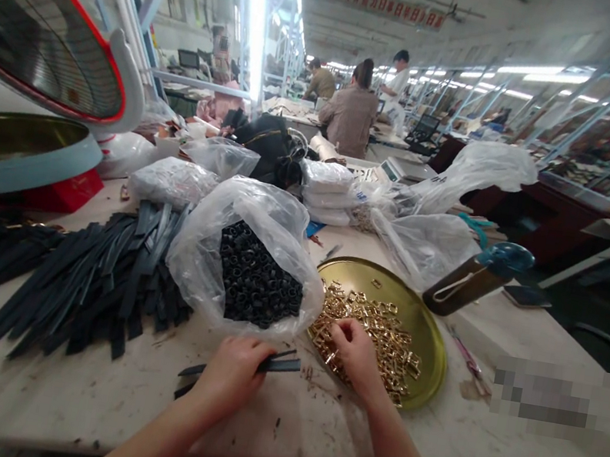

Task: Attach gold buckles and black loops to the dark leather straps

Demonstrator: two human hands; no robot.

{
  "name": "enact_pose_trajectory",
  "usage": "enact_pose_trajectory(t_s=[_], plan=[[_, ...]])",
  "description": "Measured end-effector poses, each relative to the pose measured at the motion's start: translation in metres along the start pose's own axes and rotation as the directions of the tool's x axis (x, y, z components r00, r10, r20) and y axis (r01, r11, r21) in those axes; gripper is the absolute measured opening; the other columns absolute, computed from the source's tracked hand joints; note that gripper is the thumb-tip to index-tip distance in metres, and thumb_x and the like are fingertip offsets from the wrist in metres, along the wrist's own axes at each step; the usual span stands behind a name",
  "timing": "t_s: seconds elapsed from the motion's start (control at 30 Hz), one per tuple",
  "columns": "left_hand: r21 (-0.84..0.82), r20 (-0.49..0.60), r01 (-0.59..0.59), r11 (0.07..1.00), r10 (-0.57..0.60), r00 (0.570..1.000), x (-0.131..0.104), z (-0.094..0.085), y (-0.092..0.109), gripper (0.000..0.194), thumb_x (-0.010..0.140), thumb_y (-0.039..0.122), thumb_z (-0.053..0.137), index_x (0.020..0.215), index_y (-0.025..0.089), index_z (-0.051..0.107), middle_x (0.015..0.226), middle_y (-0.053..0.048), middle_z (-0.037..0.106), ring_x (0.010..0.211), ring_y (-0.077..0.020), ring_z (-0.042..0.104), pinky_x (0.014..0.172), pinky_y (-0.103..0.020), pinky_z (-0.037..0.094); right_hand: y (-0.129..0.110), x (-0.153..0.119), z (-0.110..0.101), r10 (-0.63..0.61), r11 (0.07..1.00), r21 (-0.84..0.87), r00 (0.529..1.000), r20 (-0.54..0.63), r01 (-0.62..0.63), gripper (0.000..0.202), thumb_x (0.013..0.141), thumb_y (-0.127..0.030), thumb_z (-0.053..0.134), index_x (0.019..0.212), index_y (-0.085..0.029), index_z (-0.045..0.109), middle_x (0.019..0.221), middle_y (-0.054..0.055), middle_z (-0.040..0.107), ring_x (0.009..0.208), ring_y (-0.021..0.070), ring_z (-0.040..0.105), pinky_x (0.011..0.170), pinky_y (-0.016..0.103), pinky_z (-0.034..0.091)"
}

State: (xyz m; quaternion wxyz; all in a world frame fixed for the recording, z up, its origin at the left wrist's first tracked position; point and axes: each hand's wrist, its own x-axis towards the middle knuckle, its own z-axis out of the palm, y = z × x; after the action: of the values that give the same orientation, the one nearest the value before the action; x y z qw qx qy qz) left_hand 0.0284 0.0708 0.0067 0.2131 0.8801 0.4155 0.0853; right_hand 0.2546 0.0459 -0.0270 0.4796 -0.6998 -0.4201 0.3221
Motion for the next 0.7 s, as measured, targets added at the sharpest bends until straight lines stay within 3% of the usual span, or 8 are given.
enact_pose_trajectory(t_s=[0.2,0.37,0.47,0.6,0.7], plan=[[-0.081,-0.228,-0.1,0.992,0.08,0.97,0.009,-0.032,0.018,0.024,0.076,0.018,0.052,0.097,0.021,0.062,0.09,-0.005,0.065,0.083,-0.0202,0.057,0.077,-0.031,0.04,-0.013,-0.02,0.001,0.132,0.884,0.421,0.973,0.187,-0.201,0.028,0.071,-0.045,0.06,0.077,-0.018,0.056,0.082,0.004,0.066,0.06,0.0125,0.055,0.055,0.026,0.043],[-0.359,-0.359,-0.076,0.93,-0.063,0.931,0.022,-0.047,0.017,0.024,0.077,0.02,0.049,0.099,0.017,0.059,0.092,-0.004,0.064,0.082,-0.0162,0.058,0.075,-0.025,0.044,-0.023,-0.034,0.009,0.166,0.757,0.59,0.956,0.243,-0.282,0.027,0.065,-0.042,0.068,0.075,-0.019,0.057,0.074,0.001,0.066,0.057,0.0102,0.055,0.056,0.024,0.044],[-0.483,-0.333,-0.064,0.873,-0.115,0.936,0.028,-0.056,0.023,0.024,0.079,0.023,0.047,0.099,0.016,0.058,0.09,-0.002,0.063,0.081,-0.0153,0.057,0.073,-0.024,0.044,-0.028,-0.043,0.014,0.148,0.743,0.609,0.955,0.258,-0.28,0.027,0.064,-0.041,0.071,0.073,-0.018,0.058,0.071,0.0,0.064,0.057,0.0093,0.053,0.055,0.023,0.041],[-0.459,-0.2,-0.041,0.887,-0.058,0.978,0.031,-0.061,0.034,0.025,0.073,0.02,0.05,0.093,0.016,0.062,0.086,-0.002,0.063,0.079,-0.0167,0.056,0.074,-0.026,0.042,-0.033,-0.052,0.017,0.102,0.774,0.59,0.965,0.243,-0.23,0.027,0.061,-0.036,0.075,0.075,-0.018,0.06,0.066,-0.004,0.059,0.059,0.0088,0.05,0.056,0.022,0.038],[-0.461,-0.134,-0.033,0.887,-0.033,0.99,0.034,-0.056,0.037,0.021,0.067,0.017,0.052,0.084,0.016,0.065,0.072,0.0,0.062,0.068,-0.0151,0.055,0.064,-0.024,0.041,-0.034,-0.056,0.017,0.082,0.792,0.574,0.968,0.238,-0.208,0.025,0.062,-0.036,0.075,0.073,-0.018,0.061,0.063,-0.004,0.055,0.059,0.0092,0.048,0.057,0.022,0.038]])
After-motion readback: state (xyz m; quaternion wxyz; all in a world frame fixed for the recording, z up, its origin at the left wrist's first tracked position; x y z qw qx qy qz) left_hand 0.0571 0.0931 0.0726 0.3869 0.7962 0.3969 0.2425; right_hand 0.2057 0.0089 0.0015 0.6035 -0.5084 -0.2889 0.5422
